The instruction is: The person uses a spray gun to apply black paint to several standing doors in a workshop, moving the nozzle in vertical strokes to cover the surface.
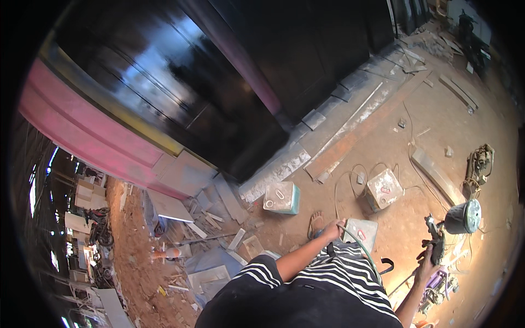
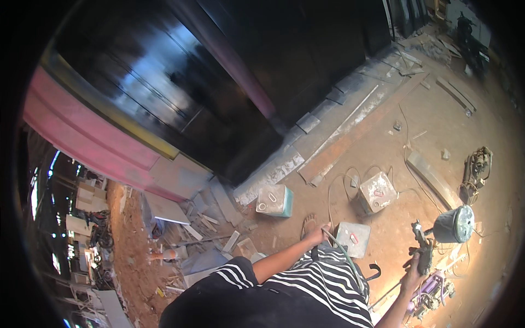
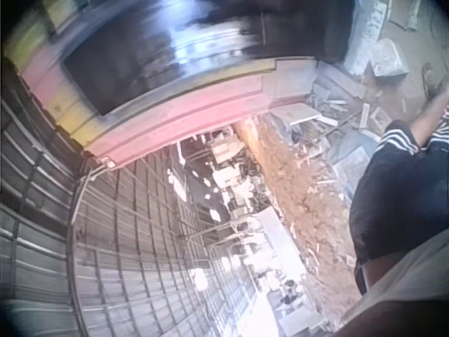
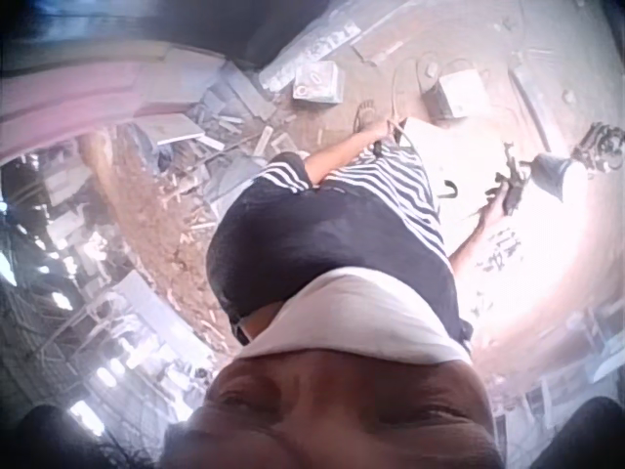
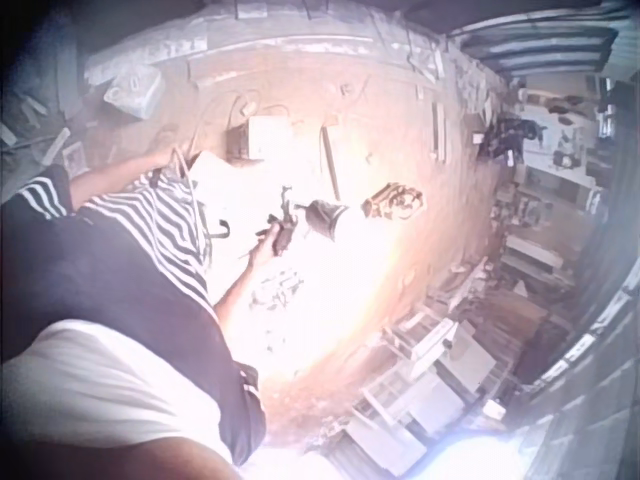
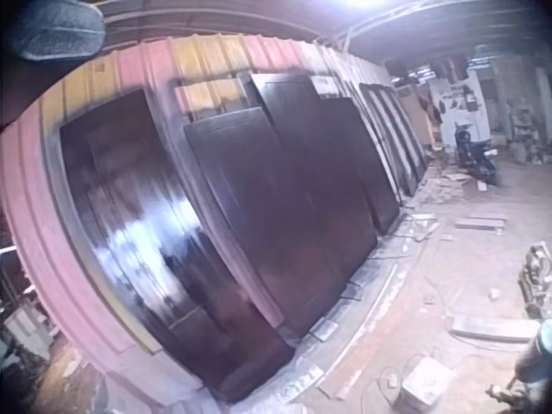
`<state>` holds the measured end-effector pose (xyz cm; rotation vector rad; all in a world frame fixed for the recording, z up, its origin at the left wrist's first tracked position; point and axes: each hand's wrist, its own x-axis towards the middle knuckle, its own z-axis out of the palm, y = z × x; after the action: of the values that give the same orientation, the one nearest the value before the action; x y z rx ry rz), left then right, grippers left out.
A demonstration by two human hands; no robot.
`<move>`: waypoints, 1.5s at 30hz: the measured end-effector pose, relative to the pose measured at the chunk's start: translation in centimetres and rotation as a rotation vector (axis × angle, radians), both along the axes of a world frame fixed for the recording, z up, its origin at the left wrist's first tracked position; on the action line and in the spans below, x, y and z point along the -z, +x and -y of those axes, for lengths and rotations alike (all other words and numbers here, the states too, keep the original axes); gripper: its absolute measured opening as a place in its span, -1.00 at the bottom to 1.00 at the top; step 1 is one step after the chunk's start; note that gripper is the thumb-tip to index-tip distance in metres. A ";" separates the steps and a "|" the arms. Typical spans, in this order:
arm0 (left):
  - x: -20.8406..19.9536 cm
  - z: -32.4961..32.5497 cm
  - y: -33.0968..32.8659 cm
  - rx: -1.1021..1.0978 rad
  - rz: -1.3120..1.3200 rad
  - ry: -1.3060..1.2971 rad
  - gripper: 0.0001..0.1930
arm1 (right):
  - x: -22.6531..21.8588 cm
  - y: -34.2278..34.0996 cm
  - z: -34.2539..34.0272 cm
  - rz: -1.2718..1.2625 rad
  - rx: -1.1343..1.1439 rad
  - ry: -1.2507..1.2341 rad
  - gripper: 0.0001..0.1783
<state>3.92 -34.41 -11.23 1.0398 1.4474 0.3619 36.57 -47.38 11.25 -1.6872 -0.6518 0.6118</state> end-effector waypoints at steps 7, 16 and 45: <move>-15.5 -5.4 6.1 -0.236 -0.187 0.754 -0.68 | 2.5 6.9 5.6 0.017 0.122 0.092 -0.66; -31.2 -7.6 18.0 0.071 -0.051 1.511 -0.64 | 8.7 13.0 14.0 -0.020 0.331 0.186 -0.61; -28.0 -13.9 42.0 0.344 0.667 1.264 -0.70 | 0.6 9.4 25.2 0.251 1.229 0.156 -0.59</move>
<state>45.91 -20.49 16.79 1.8615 0.2954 1.3074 45.99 -72.62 10.68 -1.6684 0.2349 -0.5158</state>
